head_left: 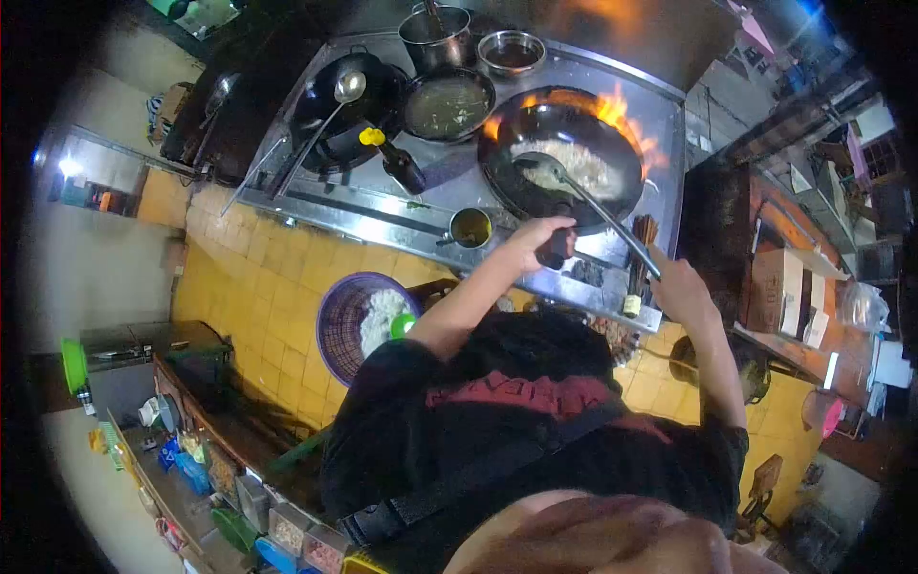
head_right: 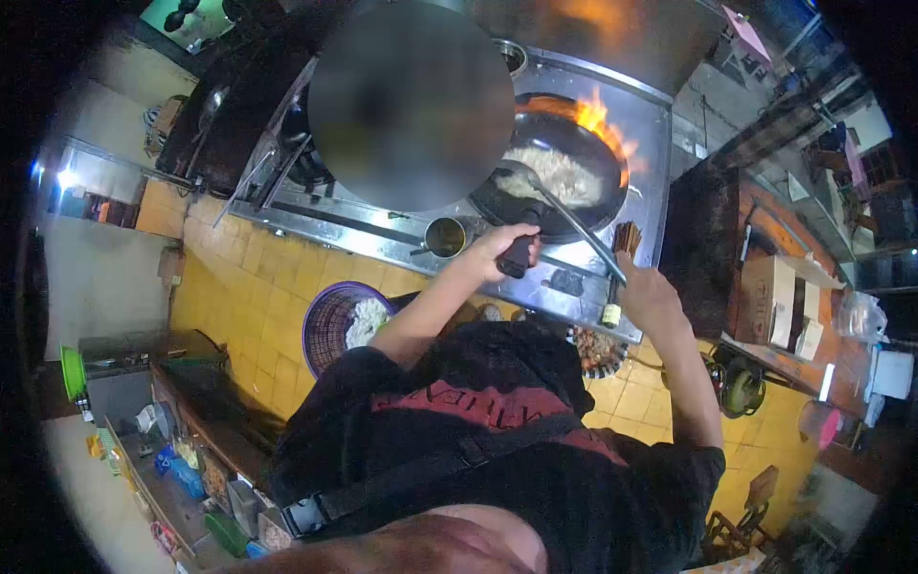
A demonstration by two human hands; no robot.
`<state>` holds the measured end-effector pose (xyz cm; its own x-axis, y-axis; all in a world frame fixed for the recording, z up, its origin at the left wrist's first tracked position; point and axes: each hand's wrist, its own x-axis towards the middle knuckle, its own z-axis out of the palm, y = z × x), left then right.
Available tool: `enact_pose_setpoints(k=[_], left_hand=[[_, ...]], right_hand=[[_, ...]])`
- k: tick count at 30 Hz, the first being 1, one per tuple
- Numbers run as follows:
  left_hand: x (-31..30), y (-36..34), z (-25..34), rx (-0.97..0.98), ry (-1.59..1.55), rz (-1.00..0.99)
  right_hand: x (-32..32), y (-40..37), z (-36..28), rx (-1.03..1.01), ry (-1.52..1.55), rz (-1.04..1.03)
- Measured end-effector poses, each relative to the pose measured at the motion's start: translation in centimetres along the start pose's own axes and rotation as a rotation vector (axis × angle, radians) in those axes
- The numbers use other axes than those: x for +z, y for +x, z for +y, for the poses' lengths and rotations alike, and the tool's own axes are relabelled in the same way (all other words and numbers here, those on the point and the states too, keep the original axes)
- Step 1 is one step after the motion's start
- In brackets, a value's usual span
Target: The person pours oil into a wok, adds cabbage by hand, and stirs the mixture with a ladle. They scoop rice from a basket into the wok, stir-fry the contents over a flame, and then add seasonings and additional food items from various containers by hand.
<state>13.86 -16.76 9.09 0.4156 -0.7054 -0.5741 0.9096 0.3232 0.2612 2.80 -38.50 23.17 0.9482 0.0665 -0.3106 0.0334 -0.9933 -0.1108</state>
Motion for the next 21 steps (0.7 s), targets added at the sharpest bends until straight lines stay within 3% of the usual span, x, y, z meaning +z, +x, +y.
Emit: enact_pose_setpoints(k=[1, 3, 4, 5, 7, 9, 10, 11, 13, 14, 15, 17, 20, 21], left_hand=[[-0.6, 0.1, -0.3, 0.119, 0.192, 0.108], [-0.1, -0.4, -2.7, 0.145, 0.336, 0.340], [1.4, -1.5, -4.7, 0.098, 0.233, 0.338], [3.6, -4.0, -5.9, 0.180, 0.386, 0.252], [5.8, -6.9, -6.4, -0.003, 0.279, 0.106], [4.8, -5.6, -4.2, -0.050, 0.364, 0.095], [4.5, -4.9, -2.0, 0.019, 0.434, 0.124], [1.9, -2.3, -0.4, -0.076, 0.241, 0.135], [-0.9, -0.2, -0.6, 0.201, 0.355, 0.135], [-1.3, -1.3, -3.2, 0.522, 0.889, 0.013], [4.5, -5.2, -3.3, 0.063, 0.384, 0.304], [4.3, -6.2, -5.4, -0.041, 0.351, 0.161], [2.2, -4.0, -4.0, -0.011, 0.371, 0.157], [1.1, -2.4, -3.6, 0.141, 0.393, 0.188]], right_hand=[[0.6, 0.0, 0.3, 0.002, 0.004, -0.002], [2.4, 0.7, 0.9, 0.039, -0.148, 0.043], [3.4, 1.3, 1.0, 0.049, -0.145, 0.058], [4.6, 1.7, 1.1, 0.085, -0.132, 0.117], [5.4, 1.3, 0.6, 0.121, -0.104, 0.152], [5.0, 1.1, -0.6, 0.139, -0.031, 0.058], [5.7, 1.1, -0.5, 0.119, -0.004, 0.063], [6.3, 1.4, -0.3, 0.125, 0.003, 0.051], [8.0, 2.5, -0.1, 0.269, -0.039, 0.057], [11.0, 3.7, 1.8, 0.278, -0.072, 0.203], [10.2, 4.2, 2.9, 0.278, -0.073, 0.224], [7.7, 2.6, 3.4, 0.317, -0.046, 0.219], [1.4, -1.1, 2.0, 0.300, 0.121, 0.213], [1.0, -1.5, 1.9, 0.290, 0.198, 0.223]])
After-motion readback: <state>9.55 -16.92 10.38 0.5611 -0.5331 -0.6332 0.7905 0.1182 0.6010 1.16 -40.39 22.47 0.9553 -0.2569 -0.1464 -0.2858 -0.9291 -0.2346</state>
